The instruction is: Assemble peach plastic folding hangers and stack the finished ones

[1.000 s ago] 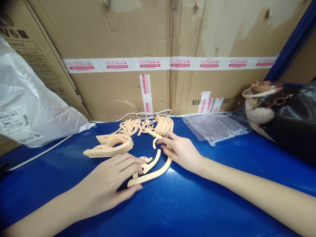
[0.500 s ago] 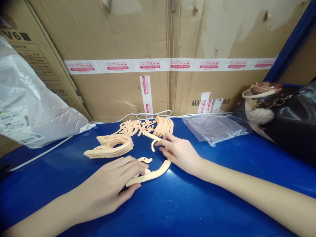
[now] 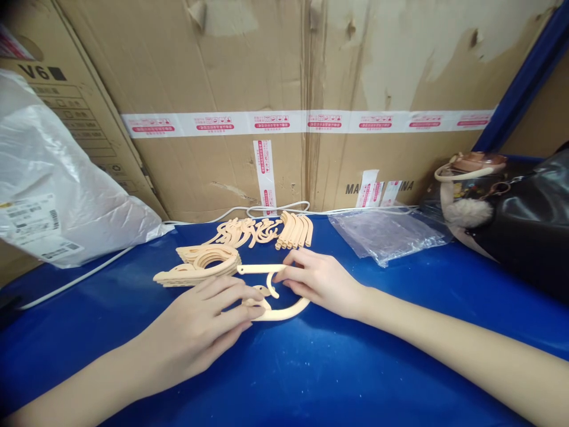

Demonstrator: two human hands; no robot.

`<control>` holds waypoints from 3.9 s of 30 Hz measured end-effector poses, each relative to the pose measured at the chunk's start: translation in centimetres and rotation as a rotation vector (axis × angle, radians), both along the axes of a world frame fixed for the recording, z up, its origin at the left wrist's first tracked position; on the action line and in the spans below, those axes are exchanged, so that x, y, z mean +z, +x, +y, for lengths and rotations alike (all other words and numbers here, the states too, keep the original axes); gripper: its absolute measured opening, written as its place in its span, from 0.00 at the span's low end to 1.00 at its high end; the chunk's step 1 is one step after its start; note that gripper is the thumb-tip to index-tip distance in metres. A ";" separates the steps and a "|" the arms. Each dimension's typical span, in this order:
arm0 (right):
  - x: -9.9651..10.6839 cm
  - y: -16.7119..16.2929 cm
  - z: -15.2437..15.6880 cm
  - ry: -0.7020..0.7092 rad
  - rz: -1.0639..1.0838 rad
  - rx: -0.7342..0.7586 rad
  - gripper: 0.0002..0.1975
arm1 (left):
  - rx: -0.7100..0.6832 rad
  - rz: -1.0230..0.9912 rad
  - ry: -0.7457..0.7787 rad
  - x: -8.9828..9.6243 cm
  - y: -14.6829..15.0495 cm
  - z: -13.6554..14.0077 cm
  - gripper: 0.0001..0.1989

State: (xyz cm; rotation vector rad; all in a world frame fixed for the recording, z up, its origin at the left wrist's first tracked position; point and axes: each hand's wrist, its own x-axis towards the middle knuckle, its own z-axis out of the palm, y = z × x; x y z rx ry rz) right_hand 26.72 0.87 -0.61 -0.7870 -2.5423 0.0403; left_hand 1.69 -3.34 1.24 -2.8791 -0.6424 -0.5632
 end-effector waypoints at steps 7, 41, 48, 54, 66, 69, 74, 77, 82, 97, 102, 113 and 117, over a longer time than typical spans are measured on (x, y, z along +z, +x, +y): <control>0.2 -0.1 -0.4 0.077 -0.073 0.042 0.13 | 0.081 -0.007 0.180 -0.1 -0.2 0.1 0.11; -0.1 -1.6 -0.5 -0.087 0.021 -0.066 0.08 | 0.177 -0.047 0.110 0.0 0.4 0.2 0.04; 1.1 -0.4 0.7 -0.321 0.252 -0.137 0.09 | 0.200 0.005 0.118 -0.3 0.3 0.6 0.06; 3.5 0.6 2.6 -0.530 0.696 -0.271 0.08 | 0.187 0.037 0.146 -0.7 0.7 1.8 0.09; 2.0 1.0 0.1 -0.958 0.748 -0.310 0.12 | 0.274 0.120 0.080 -0.4 2.0 3.4 0.07; 1.7 1.2 0.0 -0.878 0.561 -0.255 0.18 | 0.303 0.118 0.082 -0.6 2.4 4.0 0.08; 1.4 1.6 -0.3 -0.630 0.272 -0.261 0.19 | 0.312 0.148 0.122 -0.7 2.6 3.9 0.07; 1.6 1.7 -0.6 -0.542 0.201 -0.231 0.20 | 0.309 0.110 0.074 -0.1 2.8 2.7 0.10; 1.7 1.6 -0.8 -0.428 0.108 -0.203 0.19 | 0.162 0.015 -0.236 0.5 2.8 0.5 0.18; 1.7 1.3 -1.2 -0.405 0.106 -0.167 0.17 | 0.131 -0.003 -0.428 -1.1 2.6 0.8 0.11; 2.0 1.2 -1.7 -0.463 0.010 -0.209 0.17 | 0.182 -0.076 -0.475 -0.9 2.5 0.8 0.10; 2.1 1.1 -2.1 -0.489 -0.006 -0.198 0.18 | 0.231 -0.143 -0.537 -1.3 2.6 0.9 0.09; 1.9 1.0 -2.2 -0.484 0.000 -0.188 0.18 | 0.215 -0.149 -0.505 -1.3 2.6 0.8 0.08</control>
